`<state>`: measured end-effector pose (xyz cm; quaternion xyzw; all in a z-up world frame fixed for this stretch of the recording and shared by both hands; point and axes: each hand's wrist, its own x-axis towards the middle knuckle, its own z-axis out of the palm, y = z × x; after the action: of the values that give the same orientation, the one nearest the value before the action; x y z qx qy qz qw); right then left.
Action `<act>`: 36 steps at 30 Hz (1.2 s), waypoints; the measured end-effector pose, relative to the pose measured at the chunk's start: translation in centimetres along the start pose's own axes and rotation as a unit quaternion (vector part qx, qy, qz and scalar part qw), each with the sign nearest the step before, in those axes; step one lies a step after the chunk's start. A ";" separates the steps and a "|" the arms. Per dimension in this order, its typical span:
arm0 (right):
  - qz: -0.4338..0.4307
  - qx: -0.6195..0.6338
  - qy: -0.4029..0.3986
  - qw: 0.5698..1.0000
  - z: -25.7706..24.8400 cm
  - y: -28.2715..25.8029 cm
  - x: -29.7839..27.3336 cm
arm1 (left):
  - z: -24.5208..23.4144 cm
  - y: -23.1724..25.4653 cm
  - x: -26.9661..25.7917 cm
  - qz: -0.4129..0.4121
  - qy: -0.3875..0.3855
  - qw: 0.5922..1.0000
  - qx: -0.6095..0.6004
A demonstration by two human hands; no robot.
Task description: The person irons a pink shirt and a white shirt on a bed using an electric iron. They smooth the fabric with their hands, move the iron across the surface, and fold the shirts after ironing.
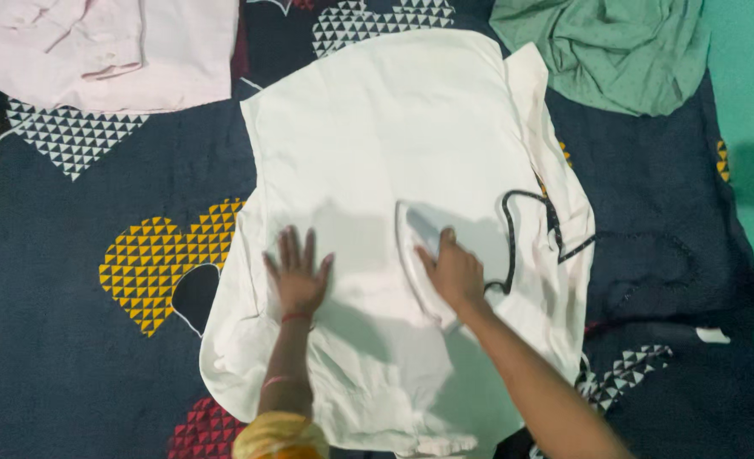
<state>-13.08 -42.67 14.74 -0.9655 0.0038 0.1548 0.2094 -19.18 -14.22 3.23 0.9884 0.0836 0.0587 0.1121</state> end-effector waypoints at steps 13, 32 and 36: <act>-0.060 -0.023 -0.020 0.998 1.6 -8.2 7.0 | -2.1 -1.2 -1.4 -0.037 0.023 0.998 -0.055; -0.065 -0.026 0.040 0.997 6.6 -16.3 11.2 | -0.6 -2.4 -1.4 -0.027 0.051 0.995 -0.084; -0.068 -0.023 0.021 0.997 7.0 -16.4 8.8 | -1.3 -3.1 -2.2 -0.023 0.060 0.989 -0.131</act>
<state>-5.56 -24.36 12.61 -0.9712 -0.0610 0.1196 0.1968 -21.94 -11.32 3.58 0.9577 0.1042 0.1261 0.2367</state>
